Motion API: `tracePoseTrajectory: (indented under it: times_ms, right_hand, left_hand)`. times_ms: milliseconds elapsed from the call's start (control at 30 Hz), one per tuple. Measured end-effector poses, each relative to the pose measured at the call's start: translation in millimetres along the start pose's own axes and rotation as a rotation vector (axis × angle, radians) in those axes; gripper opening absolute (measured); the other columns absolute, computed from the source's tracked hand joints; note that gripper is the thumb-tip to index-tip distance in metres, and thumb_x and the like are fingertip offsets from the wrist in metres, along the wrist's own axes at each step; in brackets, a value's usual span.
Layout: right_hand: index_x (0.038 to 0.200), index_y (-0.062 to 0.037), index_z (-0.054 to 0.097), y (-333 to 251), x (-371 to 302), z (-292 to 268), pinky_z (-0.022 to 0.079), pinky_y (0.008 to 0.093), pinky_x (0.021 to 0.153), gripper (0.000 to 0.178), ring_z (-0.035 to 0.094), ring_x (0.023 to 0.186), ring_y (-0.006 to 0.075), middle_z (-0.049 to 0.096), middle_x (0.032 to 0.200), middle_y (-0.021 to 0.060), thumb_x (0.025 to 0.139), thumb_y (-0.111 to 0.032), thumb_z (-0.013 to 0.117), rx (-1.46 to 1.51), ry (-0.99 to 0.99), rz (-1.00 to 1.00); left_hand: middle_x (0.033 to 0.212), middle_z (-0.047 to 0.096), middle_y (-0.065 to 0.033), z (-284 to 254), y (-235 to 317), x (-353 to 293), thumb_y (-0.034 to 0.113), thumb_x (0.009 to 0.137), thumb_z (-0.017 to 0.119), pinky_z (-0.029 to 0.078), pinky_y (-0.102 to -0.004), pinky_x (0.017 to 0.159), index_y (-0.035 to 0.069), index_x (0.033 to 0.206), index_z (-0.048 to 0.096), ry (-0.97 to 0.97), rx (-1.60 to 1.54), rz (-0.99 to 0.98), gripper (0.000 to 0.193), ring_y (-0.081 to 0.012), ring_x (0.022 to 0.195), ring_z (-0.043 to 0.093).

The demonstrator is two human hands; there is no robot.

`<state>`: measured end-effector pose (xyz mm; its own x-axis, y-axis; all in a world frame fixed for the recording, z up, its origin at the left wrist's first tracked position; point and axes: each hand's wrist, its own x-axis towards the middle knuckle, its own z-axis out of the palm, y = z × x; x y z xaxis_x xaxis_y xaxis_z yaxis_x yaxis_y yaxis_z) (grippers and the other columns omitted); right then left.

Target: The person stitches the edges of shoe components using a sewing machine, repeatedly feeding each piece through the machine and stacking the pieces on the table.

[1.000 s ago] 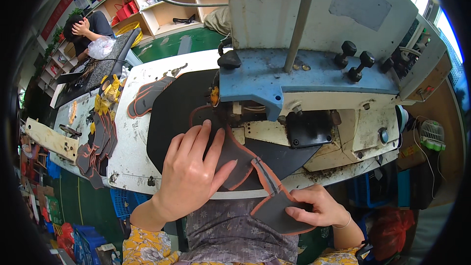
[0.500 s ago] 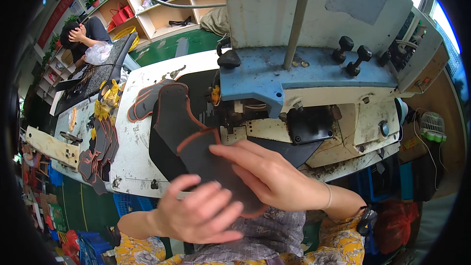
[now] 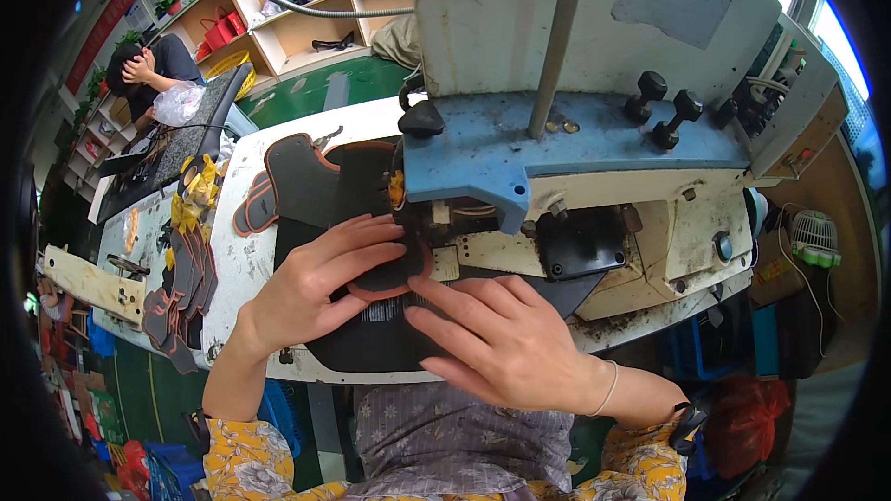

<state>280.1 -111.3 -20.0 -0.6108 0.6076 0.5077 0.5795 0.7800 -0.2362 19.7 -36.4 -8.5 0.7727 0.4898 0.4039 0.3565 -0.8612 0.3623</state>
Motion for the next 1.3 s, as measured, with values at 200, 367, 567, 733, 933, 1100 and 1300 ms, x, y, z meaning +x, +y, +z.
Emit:
tracePoseTrajectory:
  times_ms: [200,367,567,733,933,1100,1300]
  right_hand:
    - [0.132,-0.0058,0.063,-2.4,1.1,4.1,0.043,0.0408,0.092,0.058,0.056,0.114,0.0269,0.056,0.146,0.0091,0.089,-0.043,0.070,-0.126,-0.104,0.048]
    - [0.136,-0.0039,0.060,-3.4,7.5,4.4,0.041,0.0426,0.097,0.064,0.055,0.118,0.0278,0.055,0.149,0.0097,0.089,-0.048,0.068,-0.158,-0.136,0.096]
    - [0.137,-0.0041,0.059,-3.9,6.8,5.1,0.040,0.0416,0.098,0.066,0.054,0.120,0.0274,0.054,0.150,0.0097,0.089,-0.049,0.068,-0.167,-0.143,0.097]
    - [0.137,-0.0046,0.060,-4.6,8.8,5.3,0.040,0.0413,0.098,0.067,0.054,0.121,0.0261,0.054,0.150,0.0092,0.089,-0.050,0.068,-0.179,-0.147,0.100]
    - [0.135,-0.0045,0.061,-5.1,8.0,6.8,0.041,0.0411,0.098,0.066,0.056,0.121,0.0254,0.057,0.147,0.0091,0.087,-0.049,0.070,-0.187,-0.117,0.104]
    - [0.131,-0.0013,0.062,-5.8,9.2,4.4,0.044,0.0405,0.097,0.061,0.056,0.123,0.0260,0.058,0.144,0.0122,0.089,-0.045,0.070,-0.172,-0.103,0.102]
    - [0.130,-0.0006,0.063,-6.0,8.1,5.9,0.044,0.0407,0.097,0.061,0.056,0.123,0.0264,0.058,0.142,0.0137,0.089,-0.044,0.071,-0.174,-0.079,0.104]
  left_hand:
    - [0.142,0.055,-0.0186,-9.8,-10.9,4.2,0.003,0.076,0.073,0.044,-0.0477,0.113,0.003,0.130,0.066,-0.081,0.048,0.036,0.054,-0.0388,0.137,0.049]
    - [0.138,0.056,-0.0182,-11.6,-22.0,8.0,0.004,0.080,0.069,0.044,-0.0483,0.110,0.004,0.134,0.065,-0.113,0.107,0.068,0.054,-0.0387,0.131,0.052]
    - [0.139,0.056,-0.0183,-14.3,-32.2,7.5,0.005,0.082,0.068,0.045,-0.0477,0.110,0.008,0.134,0.066,-0.130,0.035,0.071,0.053,-0.0390,0.130,0.054]
    - [0.139,0.058,-0.0183,-17.5,-40.5,7.8,0.004,0.083,0.067,0.046,-0.0477,0.110,0.008,0.132,0.067,-0.119,0.053,0.135,0.049,-0.0395,0.130,0.056]
    - [0.138,0.058,-0.0182,-16.3,-42.1,9.7,0.004,0.085,0.065,0.045,-0.0480,0.111,0.008,0.132,0.067,-0.102,0.054,0.131,0.047,-0.0392,0.129,0.056]
    - [0.137,0.058,-0.0184,-15.9,-38.3,9.4,0.005,0.086,0.065,0.046,-0.0479,0.111,0.008,0.132,0.066,-0.099,0.101,0.120,0.047,-0.0391,0.128,0.057]
    - [0.132,0.062,-0.0183,-14.3,-22.8,8.8,0.007,0.083,0.065,0.050,-0.0464,0.106,0.006,0.127,0.068,-0.062,0.237,0.110,0.044,-0.0374,0.125,0.060]
